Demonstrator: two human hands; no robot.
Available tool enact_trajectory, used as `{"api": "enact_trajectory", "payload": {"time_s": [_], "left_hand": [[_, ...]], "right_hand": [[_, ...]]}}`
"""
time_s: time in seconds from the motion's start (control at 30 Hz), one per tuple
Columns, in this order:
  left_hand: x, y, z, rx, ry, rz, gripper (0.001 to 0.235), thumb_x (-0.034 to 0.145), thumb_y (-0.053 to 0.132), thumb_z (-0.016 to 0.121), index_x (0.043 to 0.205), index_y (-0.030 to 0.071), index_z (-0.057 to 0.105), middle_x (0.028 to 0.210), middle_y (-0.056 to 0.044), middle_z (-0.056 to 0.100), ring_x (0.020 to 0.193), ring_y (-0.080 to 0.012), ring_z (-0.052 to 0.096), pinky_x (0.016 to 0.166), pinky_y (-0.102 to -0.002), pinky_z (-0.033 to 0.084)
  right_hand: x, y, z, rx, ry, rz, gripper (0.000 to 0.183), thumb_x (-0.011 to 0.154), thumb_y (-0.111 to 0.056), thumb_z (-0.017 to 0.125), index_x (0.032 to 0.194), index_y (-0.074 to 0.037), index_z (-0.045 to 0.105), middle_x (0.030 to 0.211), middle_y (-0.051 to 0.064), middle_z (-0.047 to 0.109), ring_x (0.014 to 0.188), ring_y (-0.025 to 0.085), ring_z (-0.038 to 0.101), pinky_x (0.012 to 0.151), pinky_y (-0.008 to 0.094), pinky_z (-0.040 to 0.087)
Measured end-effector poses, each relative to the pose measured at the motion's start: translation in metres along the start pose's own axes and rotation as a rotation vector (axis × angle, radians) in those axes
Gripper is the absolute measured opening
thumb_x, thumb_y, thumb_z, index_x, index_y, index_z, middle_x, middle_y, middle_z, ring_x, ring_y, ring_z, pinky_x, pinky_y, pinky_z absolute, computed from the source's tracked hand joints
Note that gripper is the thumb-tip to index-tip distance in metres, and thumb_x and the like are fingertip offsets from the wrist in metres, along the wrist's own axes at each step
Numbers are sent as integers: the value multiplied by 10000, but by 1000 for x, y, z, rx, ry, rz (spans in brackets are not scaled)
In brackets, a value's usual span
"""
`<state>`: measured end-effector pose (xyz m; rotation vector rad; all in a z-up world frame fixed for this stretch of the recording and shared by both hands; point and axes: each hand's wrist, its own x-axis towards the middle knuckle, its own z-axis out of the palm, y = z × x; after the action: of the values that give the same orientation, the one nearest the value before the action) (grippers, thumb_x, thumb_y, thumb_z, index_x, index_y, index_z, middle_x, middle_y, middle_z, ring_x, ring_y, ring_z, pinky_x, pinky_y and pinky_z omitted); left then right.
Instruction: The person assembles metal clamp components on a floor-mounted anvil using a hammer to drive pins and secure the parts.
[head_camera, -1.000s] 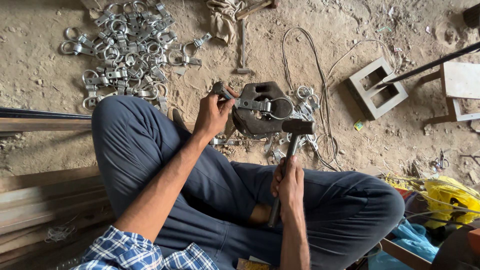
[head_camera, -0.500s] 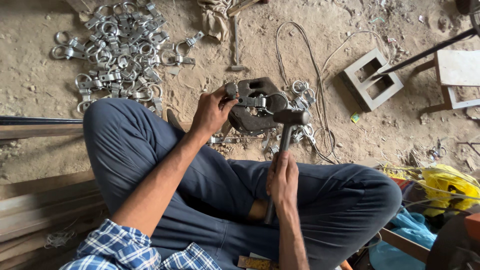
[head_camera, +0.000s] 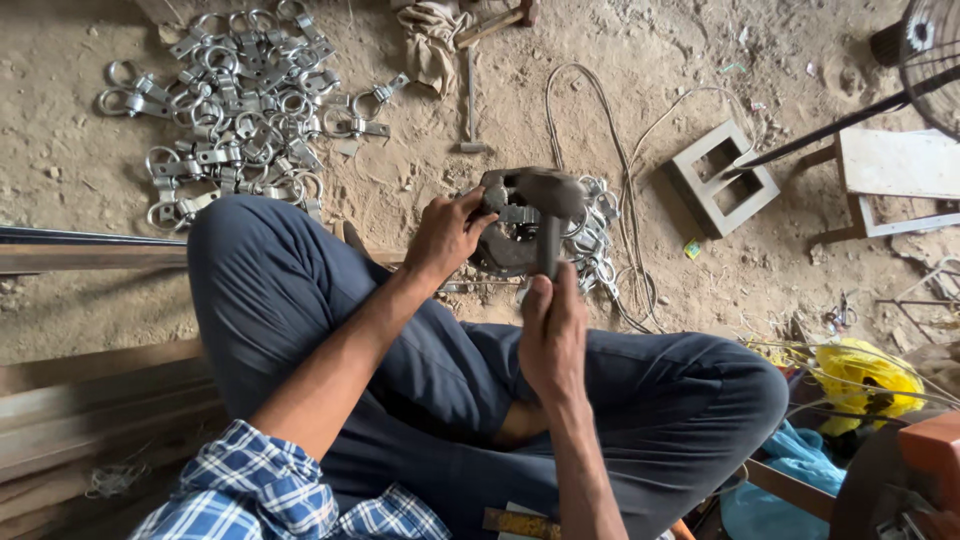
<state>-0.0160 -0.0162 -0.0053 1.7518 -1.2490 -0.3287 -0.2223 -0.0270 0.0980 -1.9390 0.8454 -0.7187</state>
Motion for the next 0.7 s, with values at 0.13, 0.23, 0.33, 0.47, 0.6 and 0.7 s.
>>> {"api": "enact_trajectory", "payload": {"time_s": [0.13, 0.23, 0.33, 0.47, 0.6, 0.7], "left_hand": [[2, -6, 3, -20, 34, 8, 228, 985, 235, 700, 1114, 47, 688, 756, -123, 756, 618, -204, 733, 527, -342, 579], [4, -1, 6, -35, 0, -17, 202, 1023, 245, 668, 1096, 59, 697, 755, -118, 750, 576, -180, 704, 504, -321, 583], [7, -6, 4, -44, -12, -59, 216, 1028, 256, 652, 1103, 59, 695, 770, -118, 752, 572, -162, 682, 502, -294, 589], [0, -14, 13, -63, -110, -198, 299, 995, 310, 641, 1179, 77, 683, 814, -127, 764, 568, -213, 700, 523, -338, 596], [-2, -10, 7, -79, 38, -123, 304, 991, 306, 687, 1153, 50, 707, 860, -172, 760, 698, -304, 733, 610, -431, 591], [26, -15, 2, -47, 94, -68, 295, 1018, 281, 683, 1161, 24, 682, 888, -191, 744, 750, -350, 730, 656, -465, 586]], "right_hand": [[9, 3, 18, -190, -20, 77, 352, 1119, -304, 439, 932, -39, 575, 560, 49, 490, 430, 118, 405, 417, 307, 291], [18, -11, -9, -108, -66, 194, 292, 1073, -301, 383, 1011, -124, 606, 565, 21, 525, 406, 106, 437, 335, 301, 329], [32, -21, -53, 626, 124, 50, 314, 1092, -268, 380, 915, -99, 576, 763, 6, 556, 624, 93, 501, 495, 262, 417], [27, -9, -62, 120, 122, -39, 296, 1090, -266, 414, 1012, -47, 597, 761, 61, 594, 635, 161, 541, 519, 336, 447], [-1, 2, 2, -454, 69, -49, 319, 1088, -264, 447, 1108, 5, 618, 760, 117, 631, 646, 229, 582, 543, 411, 477], [15, 12, 13, -167, 80, -85, 368, 1109, -266, 398, 1065, 7, 640, 783, 115, 669, 666, 241, 617, 557, 439, 506]]}}
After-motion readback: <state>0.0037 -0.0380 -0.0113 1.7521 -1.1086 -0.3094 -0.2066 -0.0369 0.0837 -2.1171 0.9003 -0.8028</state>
